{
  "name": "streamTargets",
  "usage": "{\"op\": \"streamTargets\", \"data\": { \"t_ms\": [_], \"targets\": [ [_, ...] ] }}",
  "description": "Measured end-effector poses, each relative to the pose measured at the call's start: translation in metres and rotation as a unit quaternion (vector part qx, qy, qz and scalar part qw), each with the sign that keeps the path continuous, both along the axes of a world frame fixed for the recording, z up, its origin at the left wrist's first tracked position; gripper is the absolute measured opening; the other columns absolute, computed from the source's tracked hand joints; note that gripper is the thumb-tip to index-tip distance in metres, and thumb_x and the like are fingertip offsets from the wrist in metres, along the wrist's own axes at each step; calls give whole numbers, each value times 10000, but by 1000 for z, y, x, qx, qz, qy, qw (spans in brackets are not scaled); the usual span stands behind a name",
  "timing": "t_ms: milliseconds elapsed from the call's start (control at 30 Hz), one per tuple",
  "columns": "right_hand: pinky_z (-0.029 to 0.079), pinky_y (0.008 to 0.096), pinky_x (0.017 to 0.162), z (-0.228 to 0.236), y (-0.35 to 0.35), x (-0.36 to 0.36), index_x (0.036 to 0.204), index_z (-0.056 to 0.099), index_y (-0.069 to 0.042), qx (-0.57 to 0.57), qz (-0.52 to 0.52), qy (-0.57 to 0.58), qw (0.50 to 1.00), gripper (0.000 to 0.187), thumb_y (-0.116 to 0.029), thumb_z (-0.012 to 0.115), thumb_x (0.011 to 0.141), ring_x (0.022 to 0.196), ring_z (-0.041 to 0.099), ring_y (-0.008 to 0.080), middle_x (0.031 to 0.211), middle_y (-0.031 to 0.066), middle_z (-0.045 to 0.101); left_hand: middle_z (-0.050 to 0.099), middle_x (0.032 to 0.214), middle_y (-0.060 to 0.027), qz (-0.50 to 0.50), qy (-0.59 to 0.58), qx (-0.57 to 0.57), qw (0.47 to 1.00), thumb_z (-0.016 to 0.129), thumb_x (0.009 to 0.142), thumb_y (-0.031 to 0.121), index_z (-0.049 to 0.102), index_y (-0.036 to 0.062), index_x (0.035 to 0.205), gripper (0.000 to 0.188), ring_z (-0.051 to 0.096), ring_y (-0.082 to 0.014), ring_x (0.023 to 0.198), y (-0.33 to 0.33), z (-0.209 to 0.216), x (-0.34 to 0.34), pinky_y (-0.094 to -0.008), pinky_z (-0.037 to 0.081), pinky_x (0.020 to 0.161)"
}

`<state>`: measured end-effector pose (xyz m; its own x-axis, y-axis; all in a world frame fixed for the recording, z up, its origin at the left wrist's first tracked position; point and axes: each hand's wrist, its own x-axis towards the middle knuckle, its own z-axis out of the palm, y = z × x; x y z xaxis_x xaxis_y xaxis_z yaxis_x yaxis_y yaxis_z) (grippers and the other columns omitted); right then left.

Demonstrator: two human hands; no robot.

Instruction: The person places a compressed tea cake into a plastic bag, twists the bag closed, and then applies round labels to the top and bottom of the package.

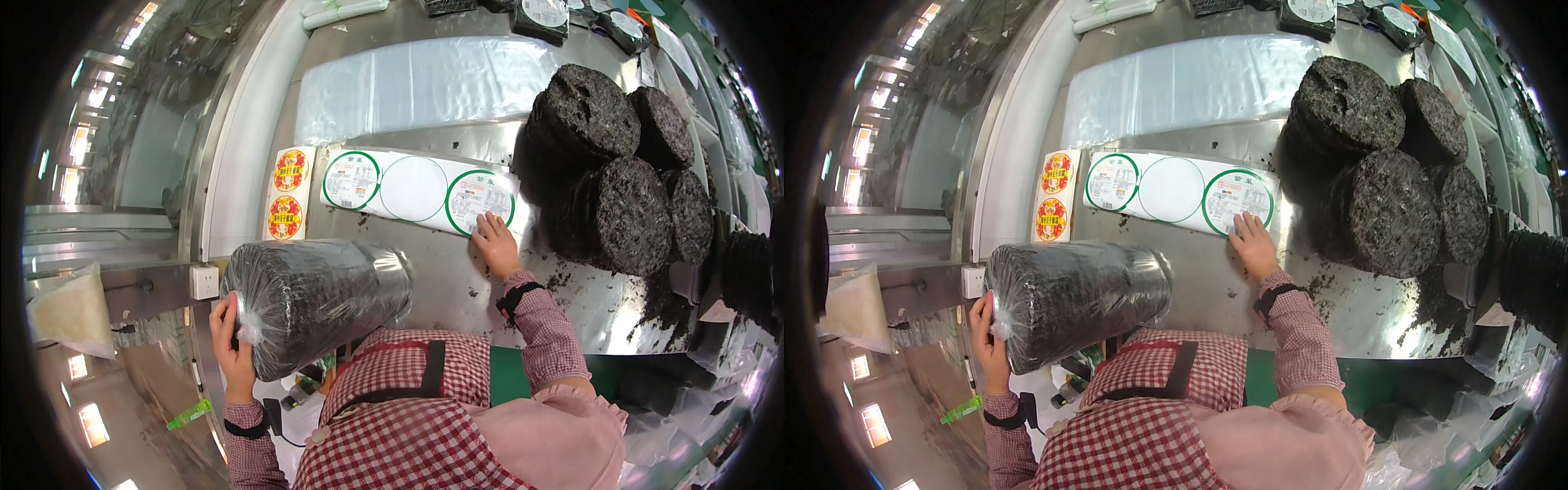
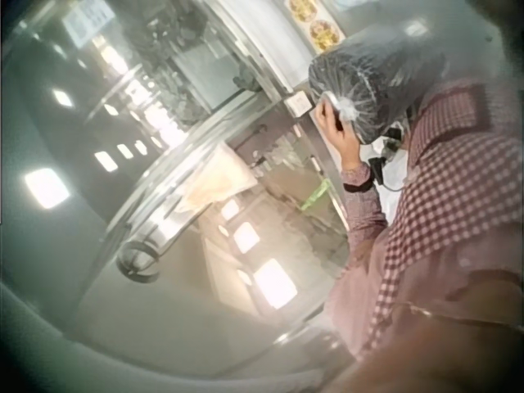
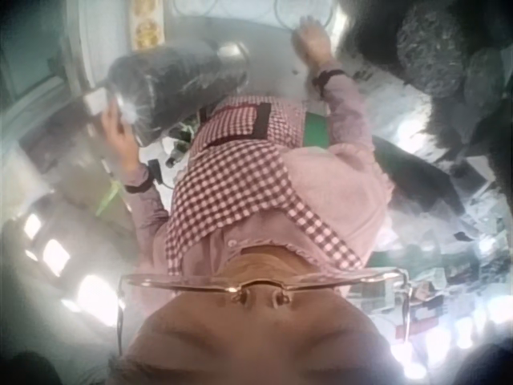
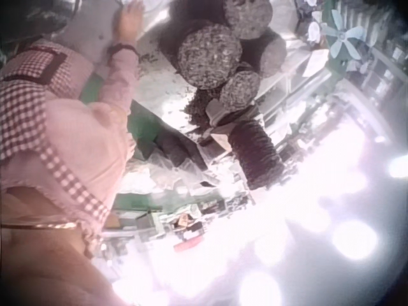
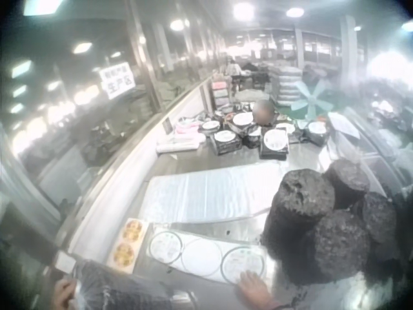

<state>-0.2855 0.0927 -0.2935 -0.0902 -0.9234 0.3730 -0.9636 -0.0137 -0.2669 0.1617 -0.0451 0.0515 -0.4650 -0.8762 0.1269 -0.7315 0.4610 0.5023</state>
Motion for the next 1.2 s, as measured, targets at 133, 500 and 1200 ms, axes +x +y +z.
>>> {"op": "streamTargets", "data": {
  "t_ms": [133, 500, 1200],
  "targets": [
    [443, 477, 1067, -6, -1, 0, 1009, 670, -89, -20, -19, -38, 999, 221, -79, 620, 794, 1251, 554, 357, 1293, 153, 611, 502, 1328, -115, 18, 2, -6, 1000, 533, 944, 157, 547, 35, 1401, 473, 480, -253, 1242, -3, -2, 15, -334, 331, 1077],
    [438, 462, 1077, -9, 0, 1, 1083, 660, -90, -22, -25, -25, 999, 273, -82, 609, 815, 1260, 551, 343, 1290, 134, 619, 499, 1358, -116, 85, 13, -24, 996, 490, 906, 89, 532, 23, 1415, 515, 473, -243, 1268, 13, -17, 70, -339, 310, 1099],
    [388, 511, 1110, -3, 2, -7, 1048, 659, -53, 15, 21, -10, 1000, 269, -93, 632, 783, 1319, 483, 390, 1373, 186, 547, 472, 1433, -118, 112, 62, -3, 992, 468, 945, 130, 513, 2, 1422, 497, 440, -245, 1326, 11, -25, 77, -353, 293, 1126]
  ]
}}
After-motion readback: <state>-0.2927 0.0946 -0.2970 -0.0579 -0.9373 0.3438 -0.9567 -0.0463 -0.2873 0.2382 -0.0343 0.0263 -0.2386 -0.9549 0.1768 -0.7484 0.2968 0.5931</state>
